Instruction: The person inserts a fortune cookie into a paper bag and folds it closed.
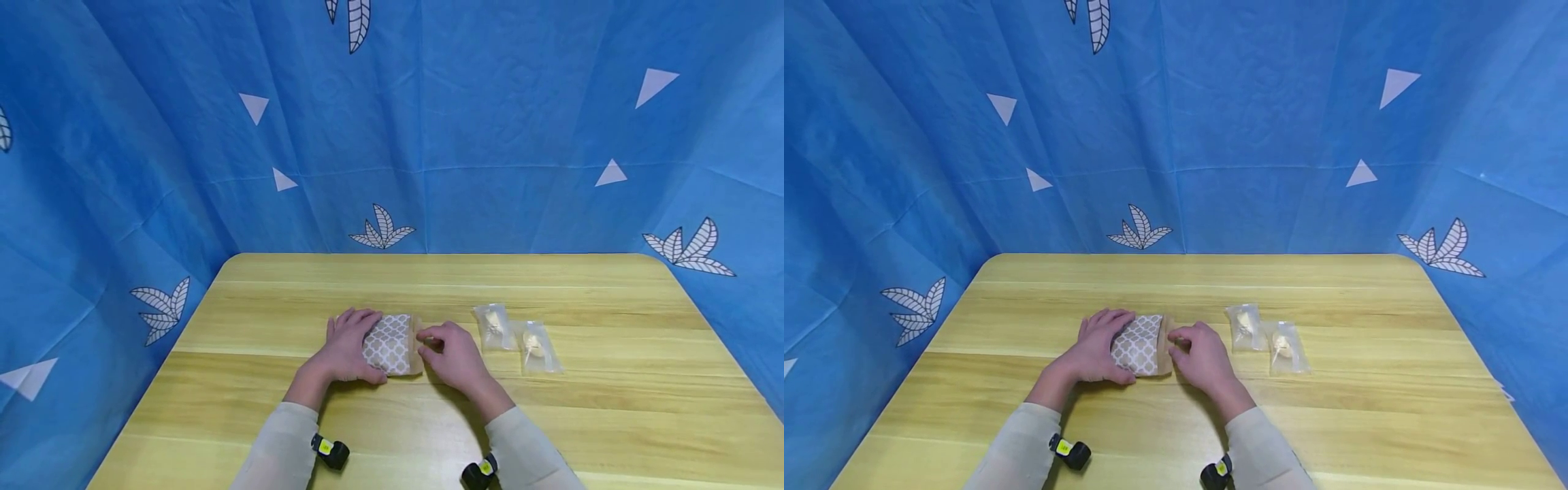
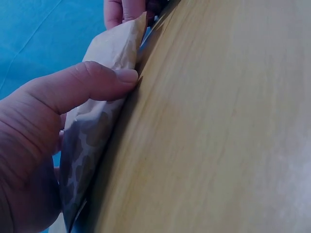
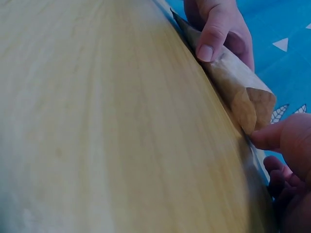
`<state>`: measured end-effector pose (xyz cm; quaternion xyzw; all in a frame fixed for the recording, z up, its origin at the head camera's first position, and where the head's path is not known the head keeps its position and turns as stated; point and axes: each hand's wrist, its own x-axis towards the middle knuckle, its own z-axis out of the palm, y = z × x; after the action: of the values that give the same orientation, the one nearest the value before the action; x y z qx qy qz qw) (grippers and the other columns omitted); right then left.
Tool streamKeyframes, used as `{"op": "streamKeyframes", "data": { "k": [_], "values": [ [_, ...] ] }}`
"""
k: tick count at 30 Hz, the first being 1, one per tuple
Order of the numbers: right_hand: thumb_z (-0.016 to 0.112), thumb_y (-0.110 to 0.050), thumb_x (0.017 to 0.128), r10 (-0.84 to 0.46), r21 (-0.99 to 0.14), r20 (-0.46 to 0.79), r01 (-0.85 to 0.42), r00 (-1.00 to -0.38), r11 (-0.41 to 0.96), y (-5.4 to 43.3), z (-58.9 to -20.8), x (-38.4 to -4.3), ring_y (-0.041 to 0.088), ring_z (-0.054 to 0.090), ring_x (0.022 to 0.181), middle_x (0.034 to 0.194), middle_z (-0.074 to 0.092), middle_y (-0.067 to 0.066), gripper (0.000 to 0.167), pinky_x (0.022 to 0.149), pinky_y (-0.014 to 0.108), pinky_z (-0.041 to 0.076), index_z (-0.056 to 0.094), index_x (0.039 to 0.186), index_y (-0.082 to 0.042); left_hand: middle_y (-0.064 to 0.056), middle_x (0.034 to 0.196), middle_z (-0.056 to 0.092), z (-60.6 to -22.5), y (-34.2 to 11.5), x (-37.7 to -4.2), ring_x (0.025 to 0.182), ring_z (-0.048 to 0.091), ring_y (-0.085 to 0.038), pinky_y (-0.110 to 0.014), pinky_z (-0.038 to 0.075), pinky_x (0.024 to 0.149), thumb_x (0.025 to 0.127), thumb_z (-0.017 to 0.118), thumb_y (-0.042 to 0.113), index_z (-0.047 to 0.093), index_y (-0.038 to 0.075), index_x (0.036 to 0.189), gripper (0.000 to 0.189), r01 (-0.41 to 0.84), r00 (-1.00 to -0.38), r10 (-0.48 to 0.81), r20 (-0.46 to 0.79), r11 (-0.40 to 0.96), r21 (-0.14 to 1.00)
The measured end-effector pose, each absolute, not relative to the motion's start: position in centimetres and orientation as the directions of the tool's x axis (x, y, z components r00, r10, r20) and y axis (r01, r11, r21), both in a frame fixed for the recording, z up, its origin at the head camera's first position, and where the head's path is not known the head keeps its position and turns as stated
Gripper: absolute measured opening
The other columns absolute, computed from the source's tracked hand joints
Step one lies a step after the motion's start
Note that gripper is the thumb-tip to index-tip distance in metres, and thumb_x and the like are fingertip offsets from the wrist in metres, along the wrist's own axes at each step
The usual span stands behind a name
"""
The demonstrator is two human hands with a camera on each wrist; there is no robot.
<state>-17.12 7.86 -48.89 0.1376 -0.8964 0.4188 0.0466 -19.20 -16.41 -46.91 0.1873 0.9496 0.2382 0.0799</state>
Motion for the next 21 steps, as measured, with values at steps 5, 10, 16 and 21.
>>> {"op": "streamKeyframes", "data": {
  "k": [5, 10, 16, 21],
  "values": [
    [0.078, -0.007, 0.083, -0.205, -0.736, 0.209, -0.292, -0.956, 0.611, 7.9, -49.1, -17.3, 0.014, 0.053, 0.075, 0.083, 0.058, -0.002, 0.019, 0.07, 0.037, 0.047, 0.078, 0.102, -0.012, -0.005, 0.151, 0.04, -47.3, -16.6, -19.3, 0.144, 0.02, -0.036, -0.062, 0.002, 0.113, 0.056, 0.092, 0.044, 0.041, 0.016, 0.153, 0.113, 0.321, -0.922, 0.387, -0.031, 0.803, 0.502],
    [0.079, -0.009, 0.083, -0.195, -0.745, 0.193, -0.273, -0.962, 0.609, 7.8, -49.1, -17.4, 0.014, 0.054, 0.077, 0.084, 0.059, -0.002, 0.02, 0.071, 0.037, 0.047, 0.079, 0.103, -0.013, -0.003, 0.149, 0.042, -47.6, -16.6, -19.4, 0.143, 0.022, -0.034, -0.06, 0.003, 0.114, 0.055, 0.093, 0.042, 0.044, 0.016, 0.151, 0.111, 0.324, -0.924, 0.383, -0.01, 0.794, 0.514],
    [0.08, -0.015, 0.083, -0.159, -0.823, 0.173, -0.232, -0.972, 0.518, 7.6, -48.5, -17.4, 0.019, 0.054, 0.084, 0.091, 0.061, 0.002, 0.019, 0.076, 0.04, 0.046, 0.079, 0.103, -0.014, -0.002, 0.149, 0.042, -47.6, -16.6, -19.3, 0.143, 0.023, -0.033, -0.06, 0.004, 0.114, 0.055, 0.092, 0.044, 0.044, 0.017, 0.151, 0.111, 0.325, -0.924, 0.383, -0.014, 0.802, 0.501],
    [0.079, -0.02, 0.085, -0.132, -0.876, 0.145, -0.189, -0.981, 0.443, 7.2, -47.9, -17.1, 0.02, 0.055, 0.091, 0.096, 0.064, 0.002, 0.013, 0.081, 0.041, 0.045, 0.08, 0.098, -0.018, -0.003, 0.148, 0.042, -47.4, -16.6, -19.3, 0.143, 0.023, -0.034, -0.062, 0.005, 0.113, 0.055, 0.093, 0.043, 0.044, 0.016, 0.151, 0.111, 0.331, -0.922, 0.388, -0.008, 0.797, 0.505]
  ]
}}
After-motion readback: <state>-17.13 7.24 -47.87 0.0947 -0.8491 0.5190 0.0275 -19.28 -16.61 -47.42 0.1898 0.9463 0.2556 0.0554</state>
